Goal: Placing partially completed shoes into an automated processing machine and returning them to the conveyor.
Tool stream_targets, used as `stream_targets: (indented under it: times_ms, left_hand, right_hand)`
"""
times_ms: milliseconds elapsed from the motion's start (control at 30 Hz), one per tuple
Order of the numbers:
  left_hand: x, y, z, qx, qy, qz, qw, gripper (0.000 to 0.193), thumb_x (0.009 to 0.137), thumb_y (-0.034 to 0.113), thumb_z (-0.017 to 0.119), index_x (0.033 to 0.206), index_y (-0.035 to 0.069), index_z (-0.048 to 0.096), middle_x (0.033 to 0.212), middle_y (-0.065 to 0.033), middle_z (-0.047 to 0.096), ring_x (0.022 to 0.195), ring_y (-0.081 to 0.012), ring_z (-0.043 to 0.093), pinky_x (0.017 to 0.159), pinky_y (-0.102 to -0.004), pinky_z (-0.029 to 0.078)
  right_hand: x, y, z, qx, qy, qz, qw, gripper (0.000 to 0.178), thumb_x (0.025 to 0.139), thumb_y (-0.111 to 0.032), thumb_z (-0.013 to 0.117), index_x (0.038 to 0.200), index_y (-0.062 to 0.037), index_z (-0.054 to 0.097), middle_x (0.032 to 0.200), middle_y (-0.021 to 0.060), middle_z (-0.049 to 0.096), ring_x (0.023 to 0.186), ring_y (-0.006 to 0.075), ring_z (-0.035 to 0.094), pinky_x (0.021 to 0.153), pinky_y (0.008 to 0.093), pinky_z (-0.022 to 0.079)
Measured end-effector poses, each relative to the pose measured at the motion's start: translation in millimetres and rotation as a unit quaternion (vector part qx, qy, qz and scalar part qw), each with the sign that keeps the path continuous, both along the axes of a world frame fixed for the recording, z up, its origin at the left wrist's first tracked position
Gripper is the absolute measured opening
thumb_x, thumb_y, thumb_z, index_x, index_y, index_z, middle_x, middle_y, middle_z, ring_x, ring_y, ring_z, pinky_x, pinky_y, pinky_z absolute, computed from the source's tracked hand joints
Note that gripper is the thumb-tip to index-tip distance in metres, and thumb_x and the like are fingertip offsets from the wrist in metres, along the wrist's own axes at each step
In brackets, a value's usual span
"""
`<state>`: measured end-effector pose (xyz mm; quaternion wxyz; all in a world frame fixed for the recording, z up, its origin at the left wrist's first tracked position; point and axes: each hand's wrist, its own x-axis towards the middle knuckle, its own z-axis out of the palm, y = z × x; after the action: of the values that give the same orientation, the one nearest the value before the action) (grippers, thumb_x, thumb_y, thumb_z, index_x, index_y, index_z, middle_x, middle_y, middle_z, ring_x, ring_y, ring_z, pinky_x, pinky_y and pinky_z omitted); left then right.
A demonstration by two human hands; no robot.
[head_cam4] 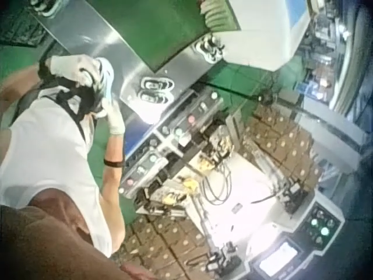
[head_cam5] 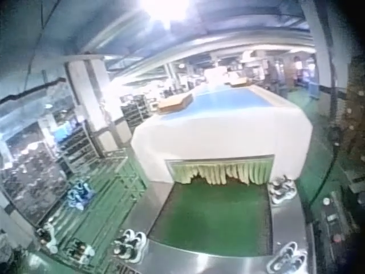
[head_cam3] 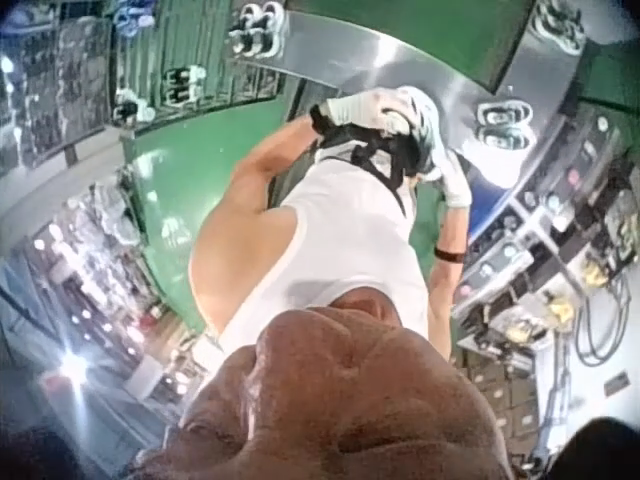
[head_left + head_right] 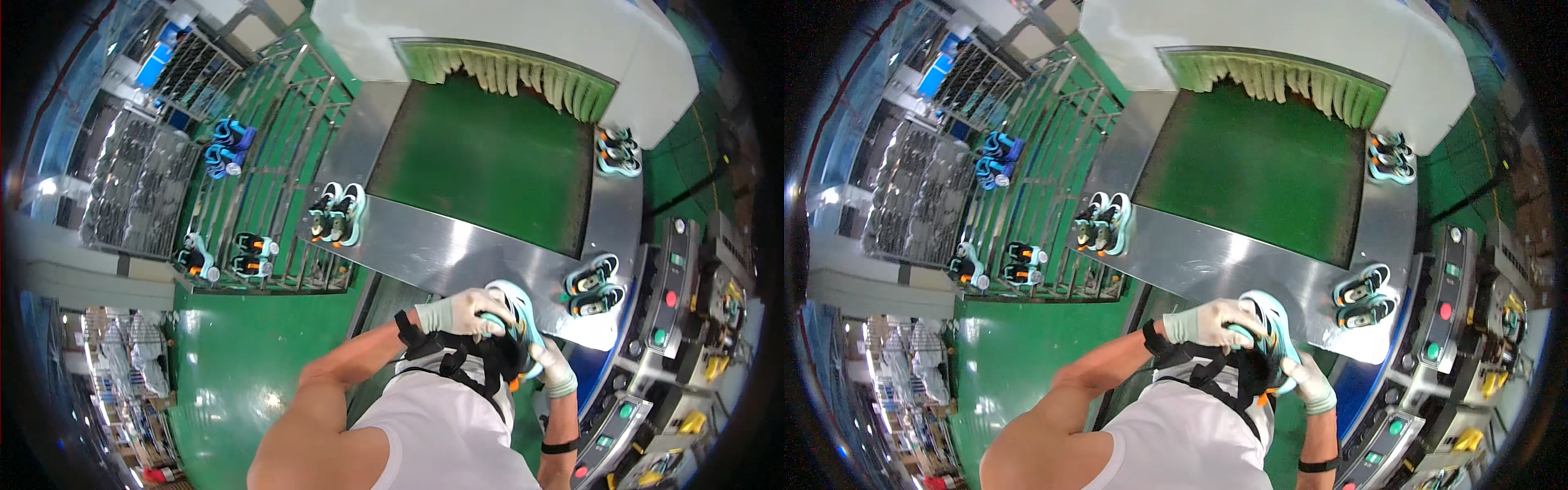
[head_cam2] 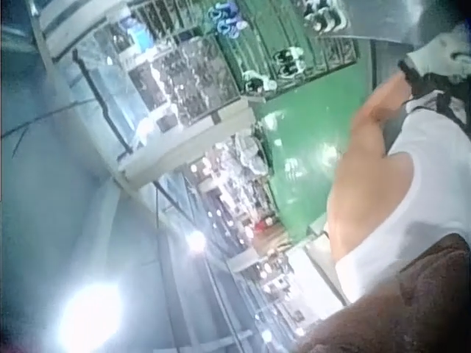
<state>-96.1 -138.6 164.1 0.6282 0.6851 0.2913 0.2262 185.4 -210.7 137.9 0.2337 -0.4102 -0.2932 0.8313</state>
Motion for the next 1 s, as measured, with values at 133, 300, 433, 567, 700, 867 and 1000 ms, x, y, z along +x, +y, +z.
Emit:
stream_targets:
  times_ms: [133,300,433,567,700,867,1000]
  left_hand:
    - [-12.9,-13.2,4.7,-0.034,0.005,0.042,0.998,0.033,0.086,0.020,0.074,0.117,0.008,0.071,0.107,-0.0128,0.064,0.101,-0.0282,0.061,0.091,-0.0376,0.047]
    - [-55.3,-9.0,-7.2,0.040,0.090,0.278,0.956,0.029,0.085,0.021,0.074,0.110,0.008,0.070,0.105,-0.0124,0.063,0.100,-0.0286,0.061,0.092,-0.0377,0.048]
    - [-178.5,-2.3,18.6,0.184,0.245,0.530,0.791,0.023,0.079,0.012,0.076,0.101,0.008,0.070,0.101,-0.0105,0.065,0.100,-0.0266,0.062,0.090,-0.0382,0.049]
    - [-331.3,25.2,92.4,0.379,0.386,0.597,0.592,0.028,0.081,0.008,0.074,0.107,0.004,0.066,0.104,-0.0142,0.064,0.099,-0.0317,0.059,0.093,-0.0419,0.045]
    - [-484.6,29.9,123.7,0.308,0.702,0.453,0.455,0.031,0.094,0.017,0.059,0.121,0.003,0.064,0.120,-0.0165,0.062,0.120,-0.0350,0.054,0.106,-0.0446,0.040]
    - [-715.6,10.8,53.2,0.067,0.529,0.692,0.486,0.036,0.096,0.016,0.057,0.130,0.004,0.060,0.126,-0.0207,0.064,0.111,-0.0331,0.062,0.097,-0.0368,0.047]
    - [-646.2,59.0,47.6,0.352,0.587,0.619,0.385,0.042,0.093,0.032,0.065,0.119,-0.001,0.063,0.106,-0.0203,0.067,0.090,-0.0357,0.066,0.078,-0.0467,0.054]
  right_hand:
    - [-1.7,24.0,1.3,-0.026,0.035,0.096,0.994,0.084,0.086,-0.052,0.070,0.140,0.0070,0.045,0.128,0.0101,0.058,0.114,0.0176,0.056,0.096,0.0316,0.046]
    - [-61.4,60.6,-33.2,0.116,-0.016,0.007,0.993,0.062,0.100,-0.039,0.056,0.137,0.0099,0.046,0.127,0.0156,0.060,0.107,0.0199,0.063,0.084,0.0329,0.054]
    - [-64.7,71.5,-52.6,0.103,-0.138,-0.086,0.981,0.066,0.099,-0.035,0.059,0.144,0.0086,0.036,0.138,0.0213,0.053,0.111,0.0307,0.063,0.084,0.0381,0.057]
    - [-4.7,40.3,-112.0,0.013,-0.229,-0.223,0.947,0.064,0.097,-0.034,0.062,0.142,0.0060,0.039,0.129,0.0176,0.058,0.100,0.0284,0.067,0.079,0.0391,0.059]
    - [11.8,25.8,-103.6,-0.037,-0.321,-0.157,0.933,0.047,0.096,-0.032,0.062,0.128,0.0017,0.057,0.111,0.0106,0.065,0.093,0.0192,0.066,0.076,0.0325,0.056]
    - [46.7,34.5,-166.7,0.059,-0.502,-0.075,0.859,0.059,0.094,-0.041,0.064,0.130,0.0053,0.057,0.109,0.0132,0.067,0.087,0.0174,0.066,0.073,0.0311,0.057]
    - [24.6,20.3,-108.6,-0.063,-0.482,-0.223,0.845,0.063,0.093,-0.039,0.064,0.133,0.0081,0.053,0.113,0.0177,0.067,0.086,0.0191,0.067,0.076,0.0317,0.055]
